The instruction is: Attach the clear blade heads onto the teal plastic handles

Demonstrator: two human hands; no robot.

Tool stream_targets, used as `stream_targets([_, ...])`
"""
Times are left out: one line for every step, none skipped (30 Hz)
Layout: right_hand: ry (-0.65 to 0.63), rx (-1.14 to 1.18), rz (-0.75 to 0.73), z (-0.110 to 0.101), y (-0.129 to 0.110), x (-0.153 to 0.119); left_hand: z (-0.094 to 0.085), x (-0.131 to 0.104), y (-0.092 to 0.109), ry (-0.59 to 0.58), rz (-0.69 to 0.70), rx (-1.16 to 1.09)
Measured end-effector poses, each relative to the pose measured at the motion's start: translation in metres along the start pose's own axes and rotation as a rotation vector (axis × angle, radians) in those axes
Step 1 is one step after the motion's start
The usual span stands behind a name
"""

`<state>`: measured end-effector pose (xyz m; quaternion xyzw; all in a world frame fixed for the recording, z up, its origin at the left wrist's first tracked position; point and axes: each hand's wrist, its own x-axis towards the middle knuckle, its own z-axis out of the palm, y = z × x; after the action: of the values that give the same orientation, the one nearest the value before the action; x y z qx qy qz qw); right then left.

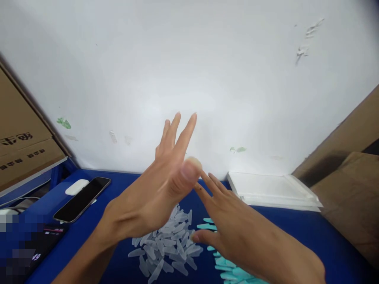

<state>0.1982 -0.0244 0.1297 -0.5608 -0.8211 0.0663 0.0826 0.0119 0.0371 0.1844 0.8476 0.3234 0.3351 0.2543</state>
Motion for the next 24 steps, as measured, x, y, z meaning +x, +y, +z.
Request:
stream_targets([0.007, 0.013, -0.007, -0.002, -0.002, 0.000, 0.000, 0.000, 0.000, -0.029, 0.004, 0.047])
stream_targets([0.029, 0.025, -0.019, -0.004, -0.003, -0.001, 0.000, 0.001, -0.001, -0.057, 0.010, 0.093])
stream_targets([0.060, 0.034, -0.034, -0.005, -0.004, -0.001, 0.001, 0.001, -0.001, -0.078, 0.021, 0.135])
stream_targets([0.091, 0.039, -0.046, -0.005, -0.004, -0.001, 0.001, 0.000, -0.001, -0.094, 0.036, 0.176])
stream_targets([0.116, 0.039, -0.051, -0.006, -0.005, -0.001, 0.002, -0.001, -0.001, -0.110, 0.054, 0.217])
stream_targets([0.127, 0.036, -0.046, -0.006, -0.005, -0.001, 0.002, -0.003, -0.001, -0.126, 0.070, 0.257])
stream_targets([0.124, 0.031, -0.039, -0.006, -0.005, -0.001, 0.002, -0.005, -0.001, -0.141, 0.083, 0.292])
stream_targets([0.115, 0.028, -0.039, -0.006, -0.005, -0.002, 0.002, -0.008, -0.002, -0.160, 0.089, 0.323])
stream_targets([0.107, 0.026, -0.050, -0.006, -0.006, -0.003, 0.002, -0.012, -0.003, -0.182, 0.089, 0.348])
stream_targets([0.106, 0.027, -0.068, -0.007, -0.007, -0.004, 0.002, -0.016, -0.004, -0.208, 0.086, 0.366])
stream_targets([0.113, 0.030, -0.089, -0.008, -0.008, -0.005, 0.001, -0.020, -0.005, -0.240, 0.082, 0.378])
stream_targets([0.136, 0.033, -0.111, -0.008, -0.009, -0.007, 0.001, -0.024, -0.007, -0.281, 0.087, 0.383])
stream_targets([0.160, 0.033, -0.131, -0.009, -0.010, -0.009, 0.002, -0.028, -0.008, -0.324, 0.103, 0.383])
stream_targets([0.180, 0.030, -0.144, -0.009, -0.011, -0.011, 0.003, -0.031, -0.009, -0.363, 0.126, 0.382])
stream_targets([0.193, 0.020, -0.161, -0.008, -0.011, -0.013, 0.003, -0.034, -0.010, -0.396, 0.153, 0.380])
stream_targets([0.196, 0.005, -0.184, -0.008, -0.011, -0.016, 0.004, -0.036, -0.011, -0.427, 0.178, 0.378])
stream_targets([0.190, -0.014, -0.212, -0.007, -0.011, -0.018, 0.005, -0.037, -0.011, -0.452, 0.195, 0.376])
stream_targets([0.175, -0.036, -0.248, -0.006, -0.010, -0.019, 0.006, -0.039, -0.010, -0.472, 0.201, 0.375])
stream_targets([0.162, -0.056, -0.284, -0.006, -0.008, -0.021, 0.006, -0.040, -0.010, -0.490, 0.197, 0.373])
stream_targets([0.153, -0.077, -0.322, -0.006, -0.006, -0.022, 0.006, -0.041, -0.009, -0.501, 0.191, 0.368])
stream_targets([0.160, -0.094, -0.364, -0.007, -0.003, -0.024, 0.007, -0.042, -0.008, -0.508, 0.185, 0.361])
stream_targets([0.164, -0.116, -0.397, -0.007, -0.001, -0.025, 0.008, -0.042, -0.008, -0.507, 0.176, 0.354])
stream_targets([0.175, -0.139, -0.430, -0.007, 0.001, -0.026, 0.010, -0.043, -0.007, -0.498, 0.165, 0.345])
stream_targets([0.184, -0.163, -0.455, -0.006, 0.003, -0.028, 0.012, -0.044, -0.006, -0.490, 0.150, 0.334])
